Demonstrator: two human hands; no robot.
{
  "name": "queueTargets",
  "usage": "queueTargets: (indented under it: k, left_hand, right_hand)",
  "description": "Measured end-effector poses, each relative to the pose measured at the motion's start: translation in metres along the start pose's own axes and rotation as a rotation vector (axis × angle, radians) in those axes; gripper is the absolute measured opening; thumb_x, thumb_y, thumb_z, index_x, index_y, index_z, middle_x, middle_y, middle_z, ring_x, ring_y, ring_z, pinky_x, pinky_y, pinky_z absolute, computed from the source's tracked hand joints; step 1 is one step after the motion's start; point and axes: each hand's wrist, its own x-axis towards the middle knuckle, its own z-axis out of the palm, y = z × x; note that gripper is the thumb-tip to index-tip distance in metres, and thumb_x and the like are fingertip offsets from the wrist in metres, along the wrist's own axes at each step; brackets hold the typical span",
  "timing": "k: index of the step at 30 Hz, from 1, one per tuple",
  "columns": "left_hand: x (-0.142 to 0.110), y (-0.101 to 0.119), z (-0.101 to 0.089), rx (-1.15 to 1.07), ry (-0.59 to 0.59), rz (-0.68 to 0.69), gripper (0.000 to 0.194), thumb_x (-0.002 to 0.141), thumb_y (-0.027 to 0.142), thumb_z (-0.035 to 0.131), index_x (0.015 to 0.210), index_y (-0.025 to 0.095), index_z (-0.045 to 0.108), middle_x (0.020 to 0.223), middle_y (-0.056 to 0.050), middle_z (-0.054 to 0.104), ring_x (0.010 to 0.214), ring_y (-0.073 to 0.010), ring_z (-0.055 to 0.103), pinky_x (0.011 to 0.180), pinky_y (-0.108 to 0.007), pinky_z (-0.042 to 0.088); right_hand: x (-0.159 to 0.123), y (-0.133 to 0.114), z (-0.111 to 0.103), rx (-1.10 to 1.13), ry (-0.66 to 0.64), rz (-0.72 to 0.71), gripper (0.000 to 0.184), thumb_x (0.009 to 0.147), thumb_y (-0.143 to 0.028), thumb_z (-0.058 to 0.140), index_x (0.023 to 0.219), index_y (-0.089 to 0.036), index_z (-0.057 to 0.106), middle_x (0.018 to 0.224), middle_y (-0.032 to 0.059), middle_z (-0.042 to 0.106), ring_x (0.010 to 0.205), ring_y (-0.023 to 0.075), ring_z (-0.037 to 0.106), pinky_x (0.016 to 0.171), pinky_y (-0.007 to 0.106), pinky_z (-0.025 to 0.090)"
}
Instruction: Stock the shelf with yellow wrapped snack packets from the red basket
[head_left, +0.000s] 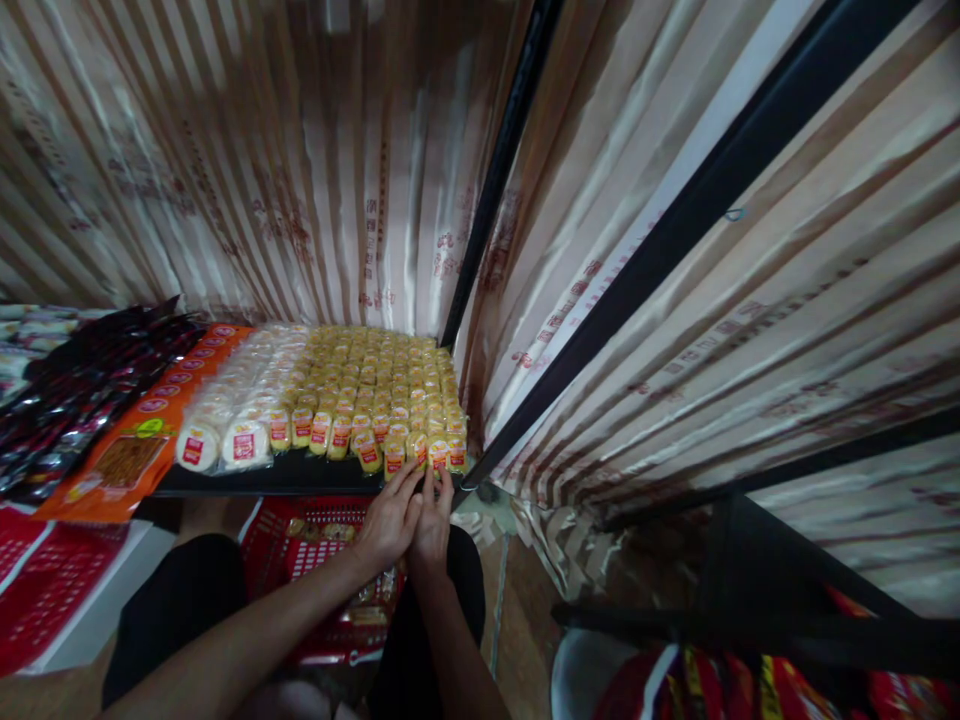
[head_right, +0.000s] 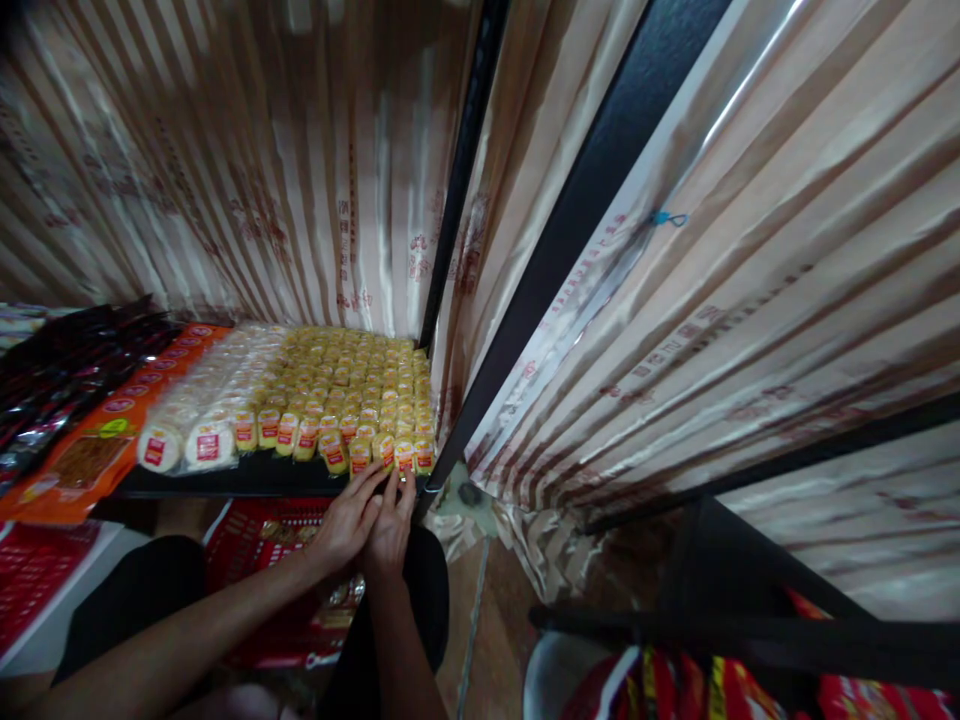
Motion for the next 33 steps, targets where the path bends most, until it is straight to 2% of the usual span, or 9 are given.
queueTargets:
  k: [5,9,14,17,23,26,28,31,33]
  left_hand:
    - [0.0,-0.003,0.004,-0.034,-0.024,-0.04,0.047,0.092,0.035,0.029,0.134,0.016,0.04,0.144,-0.011,0.032,0.134,-0.0202,0.028,0.109,-0.042,0.029]
    - [0.002,-0.002,0.007,-0.053,-0.034,-0.056,0.048,0.092,0.035,0.027,0.135,0.016,0.038,0.145,-0.01,0.03,0.135,-0.0189,0.025,0.11,-0.042,0.027]
    - [0.003,-0.004,0.012,-0.052,-0.011,-0.135,0.051,0.092,0.035,0.027,0.134,0.009,0.037,0.146,-0.014,0.025,0.135,-0.0208,0.024,0.11,-0.041,0.027]
    - [0.003,-0.004,0.014,-0.073,0.0,-0.142,0.052,0.092,0.036,0.026,0.137,0.01,0.033,0.148,-0.013,0.023,0.136,-0.0191,0.02,0.111,-0.04,0.024]
    - [0.009,-0.002,0.021,-0.078,0.073,-0.196,0.053,0.09,0.034,0.028,0.137,0.01,0.031,0.147,-0.015,0.025,0.136,-0.0203,0.02,0.11,-0.04,0.028]
    - [0.013,-0.001,0.03,-0.064,0.133,-0.226,0.051,0.089,0.033,0.03,0.135,0.011,0.033,0.146,-0.016,0.027,0.136,-0.0223,0.021,0.109,-0.043,0.028]
    - [0.015,0.0,0.037,-0.064,0.159,-0.244,0.047,0.089,0.032,0.031,0.132,0.015,0.037,0.144,-0.013,0.031,0.136,-0.0227,0.023,0.108,-0.044,0.03]
    - [0.018,0.003,0.046,-0.069,0.181,-0.259,0.041,0.088,0.03,0.033,0.128,0.022,0.041,0.138,-0.009,0.04,0.133,-0.0219,0.029,0.104,-0.04,0.035]
    - [0.02,0.006,0.047,-0.072,0.199,-0.28,0.041,0.088,0.029,0.032,0.128,0.021,0.04,0.133,-0.01,0.044,0.13,-0.0216,0.034,0.101,-0.037,0.038]
  right_hand:
    - [0.002,-0.001,0.0,0.069,-0.012,0.073,0.048,0.089,-0.025,0.037,0.136,-0.019,0.035,0.137,0.0153,0.036,0.125,0.0252,0.04,0.095,0.042,0.044]
    - [0.005,-0.003,-0.001,0.122,-0.026,0.131,0.047,0.089,-0.029,0.038,0.135,-0.021,0.037,0.136,0.0148,0.037,0.116,0.023,0.048,0.087,0.035,0.048]
    - [0.009,-0.001,-0.003,0.177,-0.014,0.176,0.046,0.09,-0.036,0.033,0.133,-0.021,0.04,0.131,0.0128,0.042,0.11,0.0202,0.051,0.085,0.033,0.047]
    - [0.01,-0.001,-0.004,0.228,0.004,0.225,0.046,0.091,-0.039,0.031,0.133,-0.021,0.04,0.127,0.0116,0.046,0.107,0.0191,0.052,0.084,0.031,0.046]
    - [0.008,0.0,-0.004,0.235,-0.026,0.204,0.047,0.089,-0.039,0.036,0.133,-0.022,0.04,0.134,0.0123,0.037,0.111,0.0199,0.049,0.089,0.034,0.045]
    - [0.007,0.001,-0.003,0.296,-0.028,0.249,0.048,0.089,-0.041,0.037,0.132,-0.02,0.041,0.133,0.0136,0.039,0.11,0.0203,0.05,0.087,0.033,0.046]
    - [0.007,0.002,-0.001,0.338,-0.026,0.274,0.049,0.088,-0.042,0.039,0.13,-0.019,0.042,0.131,0.0138,0.042,0.111,0.0206,0.05,0.088,0.033,0.045]
    - [0.007,0.004,0.001,0.376,-0.009,0.295,0.048,0.088,-0.042,0.039,0.13,-0.019,0.04,0.127,0.0128,0.046,0.112,0.0194,0.048,0.089,0.032,0.043]
    - [0.006,0.005,0.003,0.382,0.0,0.301,0.047,0.089,-0.04,0.038,0.131,-0.019,0.039,0.125,0.0122,0.047,0.111,0.0183,0.049,0.089,0.031,0.044]
